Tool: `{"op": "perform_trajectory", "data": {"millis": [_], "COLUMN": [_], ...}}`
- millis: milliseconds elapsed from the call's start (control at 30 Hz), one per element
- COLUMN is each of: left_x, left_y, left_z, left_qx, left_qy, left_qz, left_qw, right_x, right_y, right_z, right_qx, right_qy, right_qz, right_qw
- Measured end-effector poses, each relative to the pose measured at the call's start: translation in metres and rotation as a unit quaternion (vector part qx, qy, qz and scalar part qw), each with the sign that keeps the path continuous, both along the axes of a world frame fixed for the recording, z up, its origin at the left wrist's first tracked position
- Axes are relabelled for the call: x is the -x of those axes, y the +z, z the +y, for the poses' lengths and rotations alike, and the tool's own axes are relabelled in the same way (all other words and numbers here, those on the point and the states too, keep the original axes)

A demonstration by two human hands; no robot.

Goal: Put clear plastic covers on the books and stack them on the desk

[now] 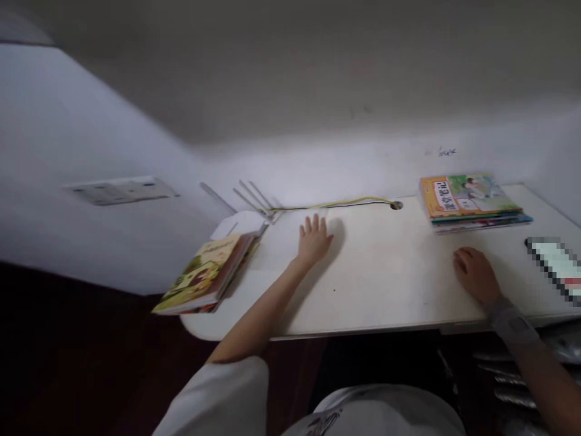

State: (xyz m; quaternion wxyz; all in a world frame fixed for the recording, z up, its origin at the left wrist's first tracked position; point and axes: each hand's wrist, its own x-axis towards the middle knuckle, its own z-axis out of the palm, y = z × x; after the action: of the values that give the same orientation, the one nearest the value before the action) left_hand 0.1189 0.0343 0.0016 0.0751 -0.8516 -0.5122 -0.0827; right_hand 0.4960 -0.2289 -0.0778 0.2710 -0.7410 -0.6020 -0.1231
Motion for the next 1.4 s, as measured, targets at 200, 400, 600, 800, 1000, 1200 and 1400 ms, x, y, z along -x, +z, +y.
{"op": "perform_trajectory", "data": {"millis": [200, 400, 600, 800, 1000, 1200, 1400], "left_x": [0.088, 0.096, 0.087, 0.012, -0.010, 0.056, 0.087], "left_y": [-0.007, 0.000, 0.040, 0.045, 0.022, -0.006, -0.031], "left_z": [0.007, -0.003, -0.020, -0.097, -0.142, -0.111, -0.115], "left_qx": [0.146, 0.146, 0.101, 0.135, 0.191, 0.124, 0.152], "left_qy": [0.132, 0.112, 0.136, 0.035, -0.064, 0.008, -0.009], "left_qz": [-0.005, -0.026, -0.056, -0.073, -0.175, -0.246, -0.170], "left_qw": [0.980, 0.983, 0.984, 0.987, 0.964, 0.961, 0.974], "right_x": [-0.009, -0.015, 0.004, 0.100, 0.217, 0.299, 0.286], "right_y": [-0.005, -0.006, 0.007, 0.045, 0.073, 0.059, 0.040], "right_z": [-0.002, -0.003, -0.004, 0.018, 0.040, 0.071, 0.064], "right_qx": [0.009, 0.016, -0.044, -0.087, -0.015, 0.104, 0.104], "right_qy": [0.005, 0.006, 0.001, 0.068, 0.197, 0.201, 0.233], "right_qz": [0.018, 0.015, -0.021, -0.005, -0.009, -0.049, -0.073], "right_qw": [1.000, 1.000, 0.999, 0.994, 0.980, 0.973, 0.964]}}
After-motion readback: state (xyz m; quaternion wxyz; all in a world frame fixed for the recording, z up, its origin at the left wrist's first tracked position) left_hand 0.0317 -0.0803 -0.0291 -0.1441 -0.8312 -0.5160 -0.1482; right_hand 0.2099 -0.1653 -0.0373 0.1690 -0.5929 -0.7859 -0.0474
